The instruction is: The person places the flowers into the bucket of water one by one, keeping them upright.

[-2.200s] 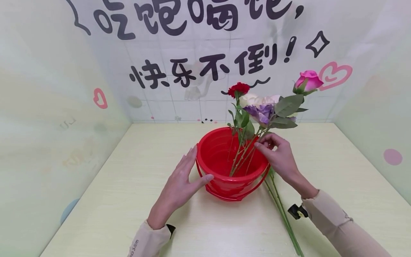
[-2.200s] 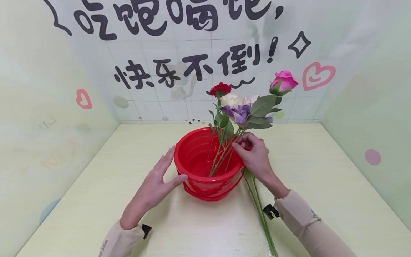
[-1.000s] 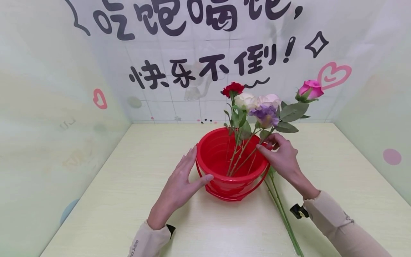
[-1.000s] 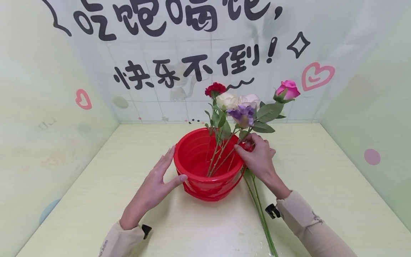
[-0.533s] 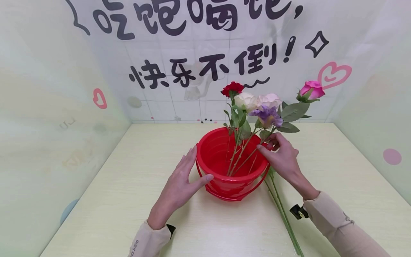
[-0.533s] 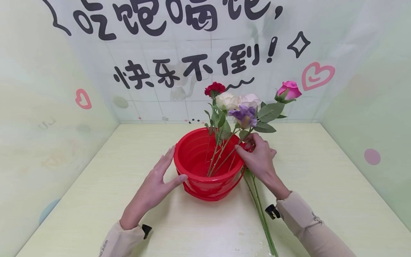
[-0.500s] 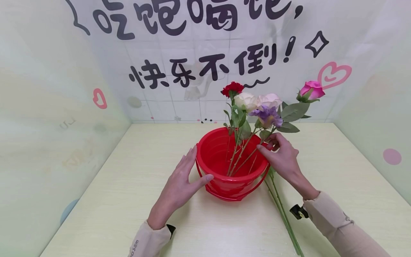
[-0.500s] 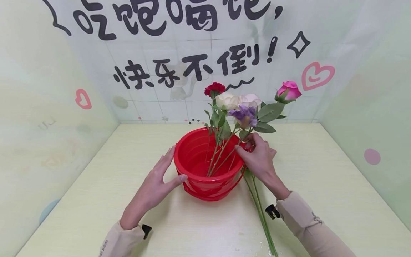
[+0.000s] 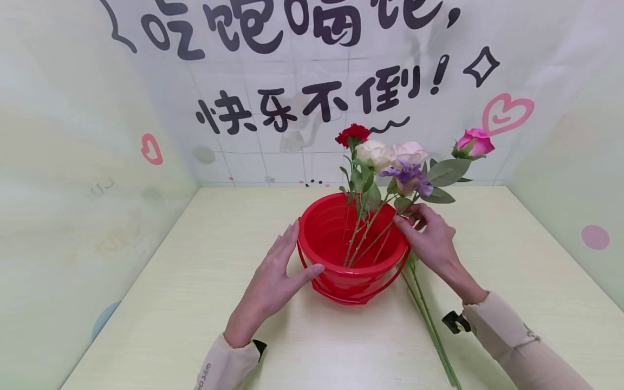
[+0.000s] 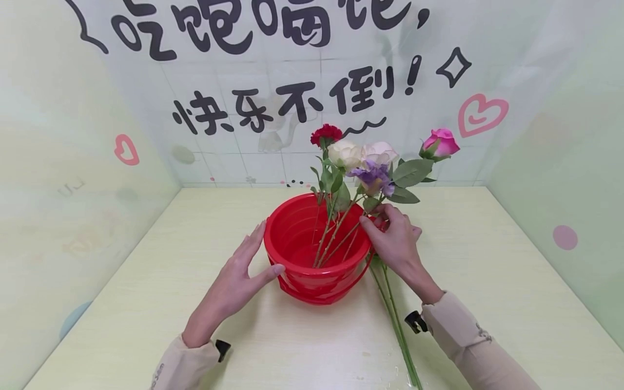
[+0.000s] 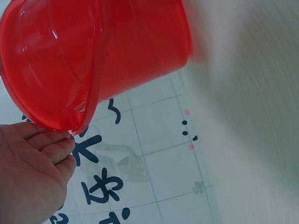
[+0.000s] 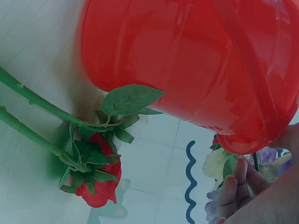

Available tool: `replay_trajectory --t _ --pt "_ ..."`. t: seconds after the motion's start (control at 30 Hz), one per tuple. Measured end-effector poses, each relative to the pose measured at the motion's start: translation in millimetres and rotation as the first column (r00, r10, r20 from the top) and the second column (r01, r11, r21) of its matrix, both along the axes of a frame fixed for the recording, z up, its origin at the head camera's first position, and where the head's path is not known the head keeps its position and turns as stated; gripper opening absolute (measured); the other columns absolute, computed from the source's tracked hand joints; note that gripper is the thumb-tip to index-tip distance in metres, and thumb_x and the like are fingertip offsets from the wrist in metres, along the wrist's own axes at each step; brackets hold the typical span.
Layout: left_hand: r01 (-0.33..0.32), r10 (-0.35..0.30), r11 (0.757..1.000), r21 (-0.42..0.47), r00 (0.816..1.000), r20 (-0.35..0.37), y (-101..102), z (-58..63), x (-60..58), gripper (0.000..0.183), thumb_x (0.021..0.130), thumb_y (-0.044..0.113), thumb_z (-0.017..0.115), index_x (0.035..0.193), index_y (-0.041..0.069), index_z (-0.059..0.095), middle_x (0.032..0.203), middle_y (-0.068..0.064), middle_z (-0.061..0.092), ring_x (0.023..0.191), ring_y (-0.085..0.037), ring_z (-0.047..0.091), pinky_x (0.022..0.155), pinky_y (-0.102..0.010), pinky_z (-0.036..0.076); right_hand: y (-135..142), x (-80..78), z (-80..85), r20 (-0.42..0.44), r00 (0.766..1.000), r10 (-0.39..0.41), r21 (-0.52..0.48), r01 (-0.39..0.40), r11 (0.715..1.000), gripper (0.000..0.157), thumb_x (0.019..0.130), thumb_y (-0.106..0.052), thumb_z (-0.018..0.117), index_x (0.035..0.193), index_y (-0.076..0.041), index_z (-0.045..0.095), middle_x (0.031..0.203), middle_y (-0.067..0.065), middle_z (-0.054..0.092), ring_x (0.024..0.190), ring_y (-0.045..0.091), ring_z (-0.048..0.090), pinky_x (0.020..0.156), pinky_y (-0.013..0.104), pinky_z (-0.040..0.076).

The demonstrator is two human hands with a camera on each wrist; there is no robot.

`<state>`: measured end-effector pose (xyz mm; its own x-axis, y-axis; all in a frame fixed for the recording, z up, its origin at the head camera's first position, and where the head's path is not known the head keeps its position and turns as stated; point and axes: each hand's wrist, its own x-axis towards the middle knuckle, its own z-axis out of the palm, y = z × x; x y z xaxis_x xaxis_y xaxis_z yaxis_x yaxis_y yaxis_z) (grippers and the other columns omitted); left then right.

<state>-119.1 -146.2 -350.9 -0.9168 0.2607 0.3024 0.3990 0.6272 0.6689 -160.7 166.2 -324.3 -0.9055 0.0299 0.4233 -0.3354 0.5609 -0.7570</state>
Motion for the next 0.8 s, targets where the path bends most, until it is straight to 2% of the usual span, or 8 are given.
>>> replay_trajectory --t 0.23,0.33,0.4,0.47,0.5,0.6,0.8 --pt "-0.004 0.004 1.000 0.000 1.000 -0.001 0 0.1 0.3 0.094 0.093 0.061 0.067 0.167 0.026 0.021 0.170 0.001 0.023 0.155 -0.028 0.021 0.115 -0.061 0.034 2 0.9 -0.7 -0.001 1.000 0.014 -0.009 -0.014 1.000 0.025 0.102 -0.020 0.064 0.109 0.003 0.068 0.091 0.015 0.063 0.087 0.029 0.055 0.088 0.052 0.029" --pt "-0.002 0.002 1.000 -0.005 1.000 -0.001 0 -0.1 0.1 0.093 0.094 0.061 0.067 0.167 0.026 0.020 0.170 0.002 0.022 0.156 -0.026 0.020 0.118 -0.058 0.031 4 1.5 -2.4 0.011 1.000 0.028 -0.023 -0.027 0.999 0.026 0.104 -0.020 0.062 0.112 0.003 0.068 0.094 0.016 0.064 0.086 0.027 0.054 0.086 0.043 0.040" --pt "0.002 -0.002 1.000 -0.007 1.000 -0.004 0 0.0 0.0 0.093 0.094 0.060 0.067 0.167 0.026 0.020 0.170 0.001 0.022 0.156 -0.025 0.020 0.120 -0.056 0.029 6 3.1 -3.6 0.019 0.999 0.037 -0.037 -0.036 0.999 0.026 0.105 -0.019 0.060 0.114 0.004 0.069 0.096 0.016 0.065 0.087 0.025 0.053 0.073 0.030 0.045" --pt "0.007 -0.007 1.000 -0.008 1.000 -0.005 0 0.1 -0.2 0.093 0.094 0.060 0.067 0.167 0.025 0.020 0.170 0.001 0.022 0.156 -0.026 0.020 0.121 -0.054 0.027 9 5.4 -5.2 0.028 0.999 0.040 -0.052 -0.038 0.998 0.028 0.106 -0.020 0.059 0.117 0.003 0.069 0.098 0.016 0.066 0.088 0.024 0.052 0.062 0.024 0.047" --pt "0.008 -0.008 1.000 -0.008 1.000 -0.005 0 0.0 -0.3 0.093 0.094 0.060 0.067 0.167 0.025 0.020 0.170 0.001 0.022 0.156 -0.026 0.020 0.121 -0.053 0.027 11 6.5 -6.1 0.028 0.999 0.040 -0.061 -0.038 0.997 0.028 0.106 -0.020 0.059 0.117 0.003 0.069 0.099 0.017 0.066 0.088 0.023 0.052 0.061 0.022 0.046" --pt "0.006 -0.006 1.000 -0.007 1.000 -0.001 0 0.0 -0.6 0.094 0.094 0.061 0.067 0.167 0.026 0.020 0.170 0.001 0.022 0.156 -0.027 0.020 0.120 -0.055 0.029 17 9.7 -9.4 0.030 0.999 0.033 -0.081 -0.031 0.996 0.028 0.107 -0.021 0.059 0.118 0.003 0.069 0.103 0.018 0.068 0.089 0.020 0.053 0.065 0.023 0.043" --pt "0.004 -0.004 1.000 -0.004 1.000 0.003 0 -0.1 -0.5 0.093 0.094 0.061 0.066 0.167 0.026 0.020 0.170 0.002 0.021 0.156 -0.027 0.020 0.118 -0.058 0.031 33 12.6 -18.4 0.069 0.998 0.000 -0.063 0.005 0.998 0.031 0.107 -0.022 0.058 0.120 0.004 0.069 0.108 0.018 0.067 0.090 0.017 0.053 0.066 0.022 0.045"
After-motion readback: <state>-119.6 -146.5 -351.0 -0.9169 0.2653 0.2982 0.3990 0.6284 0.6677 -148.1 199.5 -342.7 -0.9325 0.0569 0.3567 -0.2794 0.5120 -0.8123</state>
